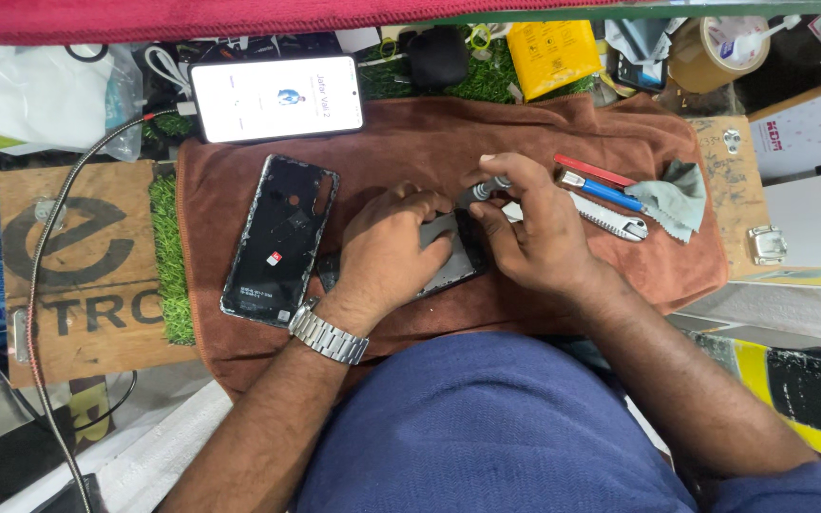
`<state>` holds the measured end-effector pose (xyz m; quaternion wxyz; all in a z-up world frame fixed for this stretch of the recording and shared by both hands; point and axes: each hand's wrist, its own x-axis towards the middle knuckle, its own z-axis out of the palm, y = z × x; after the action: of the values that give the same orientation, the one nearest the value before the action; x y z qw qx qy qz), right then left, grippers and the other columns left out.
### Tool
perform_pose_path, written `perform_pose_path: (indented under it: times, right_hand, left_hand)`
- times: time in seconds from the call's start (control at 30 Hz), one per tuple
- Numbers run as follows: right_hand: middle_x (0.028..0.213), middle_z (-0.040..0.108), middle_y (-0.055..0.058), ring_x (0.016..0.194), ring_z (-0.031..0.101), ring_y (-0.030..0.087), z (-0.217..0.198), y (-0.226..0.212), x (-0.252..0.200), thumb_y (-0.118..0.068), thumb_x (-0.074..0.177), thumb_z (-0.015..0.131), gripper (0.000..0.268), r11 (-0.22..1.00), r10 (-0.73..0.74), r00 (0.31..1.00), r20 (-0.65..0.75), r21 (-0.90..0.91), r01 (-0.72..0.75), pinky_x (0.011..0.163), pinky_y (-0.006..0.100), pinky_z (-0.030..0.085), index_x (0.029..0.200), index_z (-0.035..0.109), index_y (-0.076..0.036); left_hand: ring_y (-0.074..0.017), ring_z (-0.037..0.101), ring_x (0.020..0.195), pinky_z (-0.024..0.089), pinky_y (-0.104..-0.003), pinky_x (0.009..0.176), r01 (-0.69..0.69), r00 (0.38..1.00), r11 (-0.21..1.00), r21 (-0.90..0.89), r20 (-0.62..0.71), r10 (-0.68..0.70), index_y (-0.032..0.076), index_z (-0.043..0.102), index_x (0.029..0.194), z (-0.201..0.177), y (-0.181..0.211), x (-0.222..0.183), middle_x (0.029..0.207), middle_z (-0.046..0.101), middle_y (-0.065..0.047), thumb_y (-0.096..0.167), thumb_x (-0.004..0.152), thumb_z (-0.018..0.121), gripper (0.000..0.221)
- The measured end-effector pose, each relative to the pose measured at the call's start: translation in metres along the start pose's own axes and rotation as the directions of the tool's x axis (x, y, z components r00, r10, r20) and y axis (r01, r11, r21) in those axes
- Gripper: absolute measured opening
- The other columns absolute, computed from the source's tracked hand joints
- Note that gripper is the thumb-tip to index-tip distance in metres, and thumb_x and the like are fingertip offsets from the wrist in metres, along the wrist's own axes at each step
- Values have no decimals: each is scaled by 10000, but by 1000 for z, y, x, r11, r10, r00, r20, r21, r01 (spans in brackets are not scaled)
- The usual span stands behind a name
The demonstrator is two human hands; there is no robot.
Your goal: The person uses a screwdriver to remove screws from the back of a disassembled smartphone. They then use a metal prying tool to carefully separate the back cover from the phone's frame. The person works on the device on a brown cloth-covered workbench.
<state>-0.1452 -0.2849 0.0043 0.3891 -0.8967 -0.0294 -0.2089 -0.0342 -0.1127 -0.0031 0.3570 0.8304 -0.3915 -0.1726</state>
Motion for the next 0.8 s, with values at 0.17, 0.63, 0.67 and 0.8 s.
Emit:
perform_pose_path:
  times: [0.17,0.63,0.67,0.8]
  right_hand:
    - [1079,692,133,920,671,326,-9,-16,15,16,930,692,462,989,-5,993,118,-145,22,801,434,526,1358,526,-32]
    - [1009,682,158,897,661,351,-17,-38,32,-185,1001,705,252,905,-19,992,126,-420,70,758,464,518,1174,617,-25]
    - [988,665,178,893,647,372,-17,-39,31,-193,987,706,313,889,-14,993,118,-454,66,758,480,514,1203,604,9]
    - [1078,657,205,990,648,388,-19,-34,32,-149,1002,640,310,926,-68,991,117,-363,107,822,472,533,1256,570,14]
  left_hand:
    - [-279,658,1072,516,-425,919,24,999,1000,12,40,-25,134,717,1096,2,-1,1,1073,703,-65,303,824,732,320]
    - [-383,567,1201,465,-523,993,43,989,927,374,-147,13,186,653,1278,-62,-54,43,1249,642,-112,259,934,733,361]
    - [-397,531,1250,444,-568,984,82,985,900,428,-171,-9,205,632,1325,-70,-60,51,1297,622,-112,277,891,778,463]
    - [-404,443,1321,373,-692,962,-100,959,736,670,-133,252,195,555,1408,-87,-82,78,1401,547,-135,321,640,879,843]
